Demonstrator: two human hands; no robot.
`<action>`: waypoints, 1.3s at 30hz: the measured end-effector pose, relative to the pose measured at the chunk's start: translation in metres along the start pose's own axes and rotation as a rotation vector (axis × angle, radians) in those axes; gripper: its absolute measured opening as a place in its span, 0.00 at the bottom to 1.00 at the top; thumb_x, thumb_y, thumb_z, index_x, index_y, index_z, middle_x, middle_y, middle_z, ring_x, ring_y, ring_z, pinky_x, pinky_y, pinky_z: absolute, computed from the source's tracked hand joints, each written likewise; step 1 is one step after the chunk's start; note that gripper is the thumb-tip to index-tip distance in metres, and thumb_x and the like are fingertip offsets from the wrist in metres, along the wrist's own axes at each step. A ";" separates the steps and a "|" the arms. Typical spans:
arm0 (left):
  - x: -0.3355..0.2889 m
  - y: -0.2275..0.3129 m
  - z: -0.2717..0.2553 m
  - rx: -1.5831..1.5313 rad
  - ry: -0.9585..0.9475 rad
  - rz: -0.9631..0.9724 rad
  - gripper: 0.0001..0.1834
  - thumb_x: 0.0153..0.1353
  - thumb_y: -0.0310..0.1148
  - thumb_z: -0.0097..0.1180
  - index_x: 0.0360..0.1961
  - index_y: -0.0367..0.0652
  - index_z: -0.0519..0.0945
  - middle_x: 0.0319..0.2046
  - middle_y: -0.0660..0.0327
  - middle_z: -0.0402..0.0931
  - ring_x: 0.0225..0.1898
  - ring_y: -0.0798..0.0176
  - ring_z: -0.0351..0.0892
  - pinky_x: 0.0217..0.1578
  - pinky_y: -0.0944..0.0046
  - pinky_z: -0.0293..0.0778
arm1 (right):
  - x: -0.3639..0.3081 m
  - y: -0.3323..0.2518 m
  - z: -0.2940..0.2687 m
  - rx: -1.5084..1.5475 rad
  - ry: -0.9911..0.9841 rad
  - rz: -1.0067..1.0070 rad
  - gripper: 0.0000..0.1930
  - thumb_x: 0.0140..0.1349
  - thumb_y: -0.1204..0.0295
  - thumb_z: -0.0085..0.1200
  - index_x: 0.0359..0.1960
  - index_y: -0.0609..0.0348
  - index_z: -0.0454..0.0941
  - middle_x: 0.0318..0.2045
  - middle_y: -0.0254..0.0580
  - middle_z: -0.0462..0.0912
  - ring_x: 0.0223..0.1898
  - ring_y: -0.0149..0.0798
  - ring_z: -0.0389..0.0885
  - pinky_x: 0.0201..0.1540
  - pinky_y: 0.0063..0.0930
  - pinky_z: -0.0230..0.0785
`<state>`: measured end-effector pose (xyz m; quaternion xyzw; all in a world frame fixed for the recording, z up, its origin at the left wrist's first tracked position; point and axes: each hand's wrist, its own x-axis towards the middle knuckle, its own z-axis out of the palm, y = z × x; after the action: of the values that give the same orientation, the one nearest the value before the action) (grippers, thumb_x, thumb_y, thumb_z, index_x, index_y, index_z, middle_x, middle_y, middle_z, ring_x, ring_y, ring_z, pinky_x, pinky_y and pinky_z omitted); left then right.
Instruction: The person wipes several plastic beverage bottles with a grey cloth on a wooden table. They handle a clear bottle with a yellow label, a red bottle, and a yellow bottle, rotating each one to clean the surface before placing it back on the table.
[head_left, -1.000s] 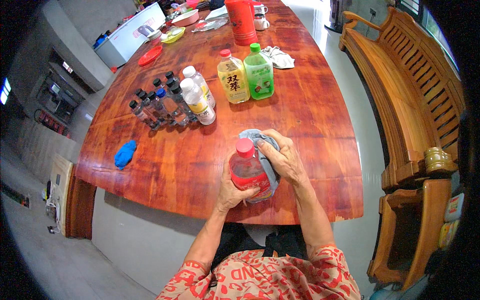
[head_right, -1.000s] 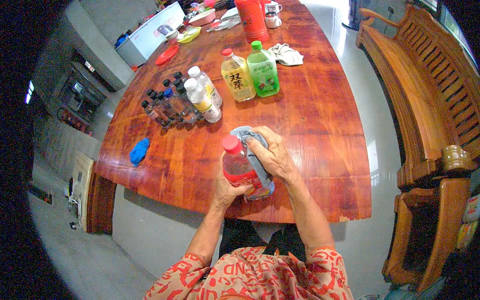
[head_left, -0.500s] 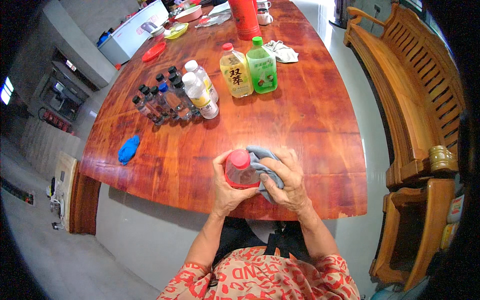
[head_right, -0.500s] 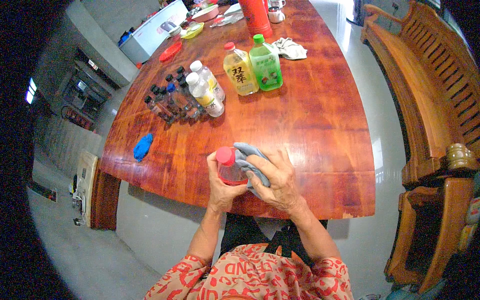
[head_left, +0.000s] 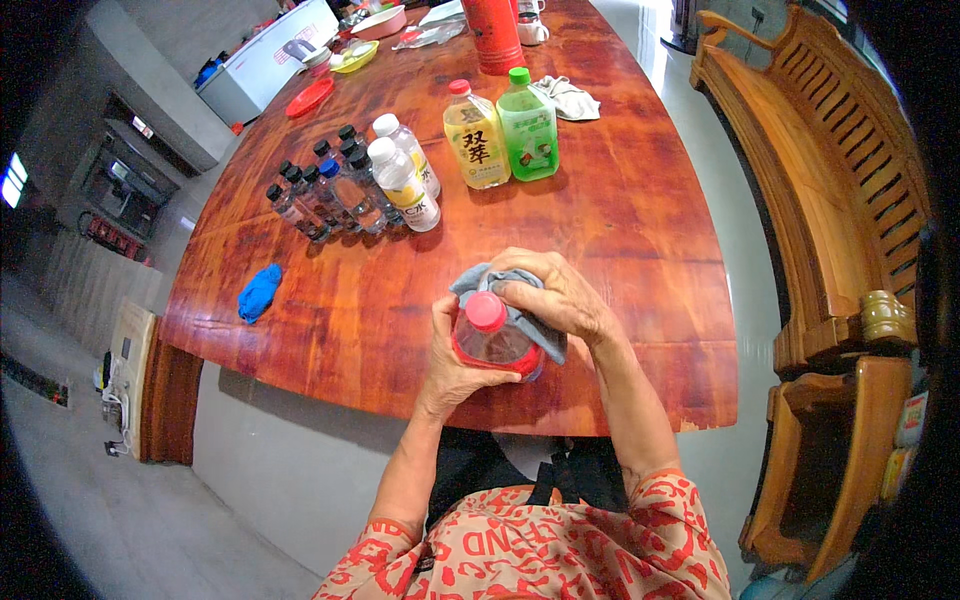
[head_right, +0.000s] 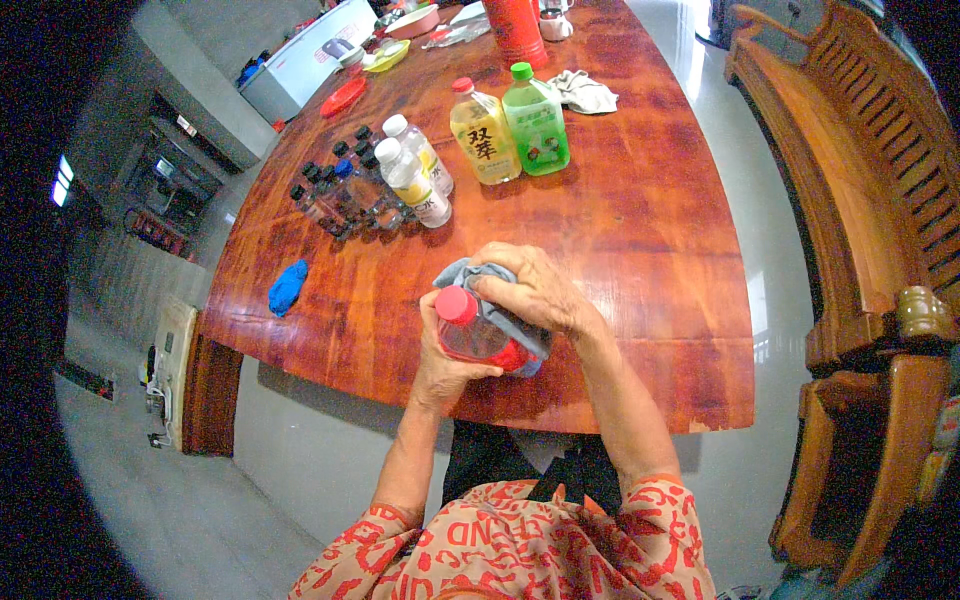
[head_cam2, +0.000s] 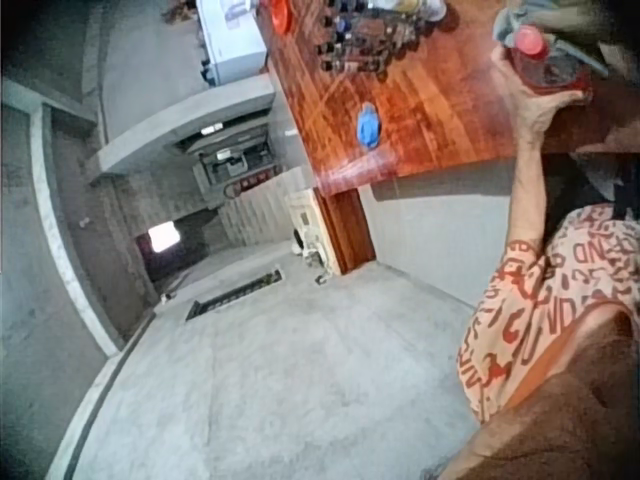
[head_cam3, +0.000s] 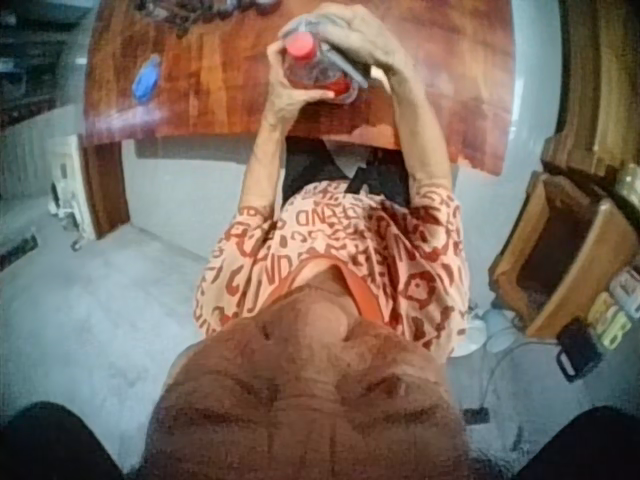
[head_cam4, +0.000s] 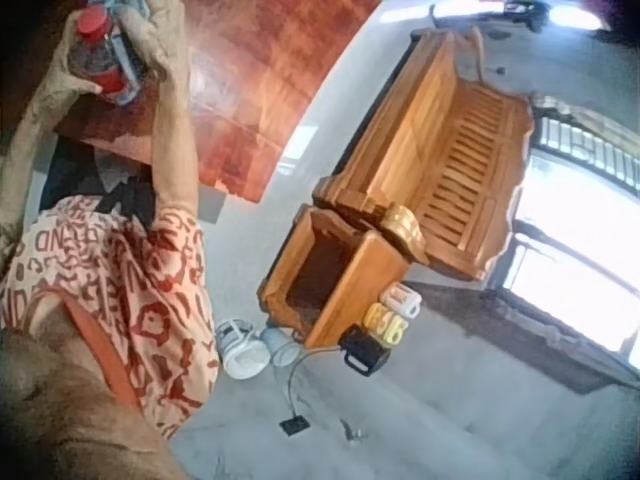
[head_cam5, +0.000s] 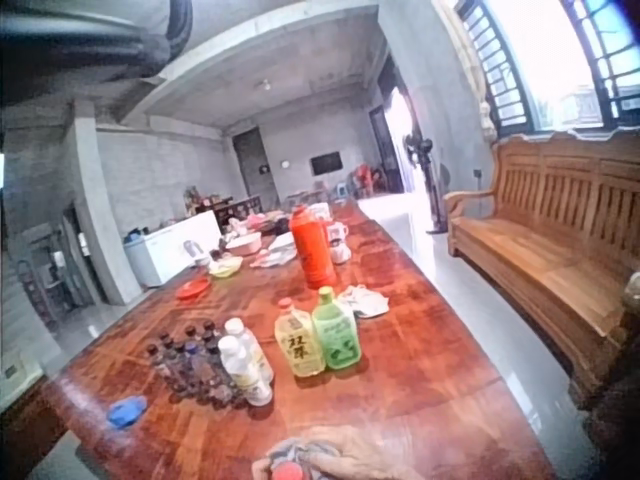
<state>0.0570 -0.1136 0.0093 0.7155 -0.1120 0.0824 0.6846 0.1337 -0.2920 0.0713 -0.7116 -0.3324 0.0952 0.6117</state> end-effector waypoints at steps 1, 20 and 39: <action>0.001 -0.002 -0.001 -0.010 -0.006 -0.002 0.59 0.21 0.35 0.83 0.58 0.46 0.57 0.54 0.59 0.62 0.58 0.59 0.64 0.61 0.56 0.62 | -0.005 0.002 0.002 -0.028 0.060 -0.077 0.14 0.56 0.67 0.53 0.41 0.62 0.78 0.41 0.49 0.80 0.43 0.45 0.77 0.48 0.35 0.68; -0.016 0.024 0.018 0.265 0.038 0.054 0.52 0.36 0.29 0.72 0.63 0.44 0.55 0.55 0.54 0.56 0.59 0.53 0.59 0.62 0.55 0.57 | -0.067 -0.013 0.034 -0.260 0.400 -0.204 0.16 0.52 0.73 0.56 0.45 0.56 0.79 0.45 0.48 0.78 0.45 0.50 0.74 0.49 0.41 0.64; -0.014 0.026 0.014 0.246 0.030 0.099 0.58 0.33 0.31 0.76 0.65 0.41 0.52 0.59 0.52 0.56 0.62 0.51 0.58 0.63 0.53 0.56 | -0.035 0.005 0.043 0.253 0.533 -0.105 0.09 0.59 0.76 0.50 0.39 0.68 0.78 0.36 0.41 0.79 0.35 0.31 0.76 0.39 0.25 0.69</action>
<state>0.0366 -0.1278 0.0296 0.7863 -0.1259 0.1397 0.5886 0.0854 -0.2780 0.0468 -0.6114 -0.1818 -0.0860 0.7654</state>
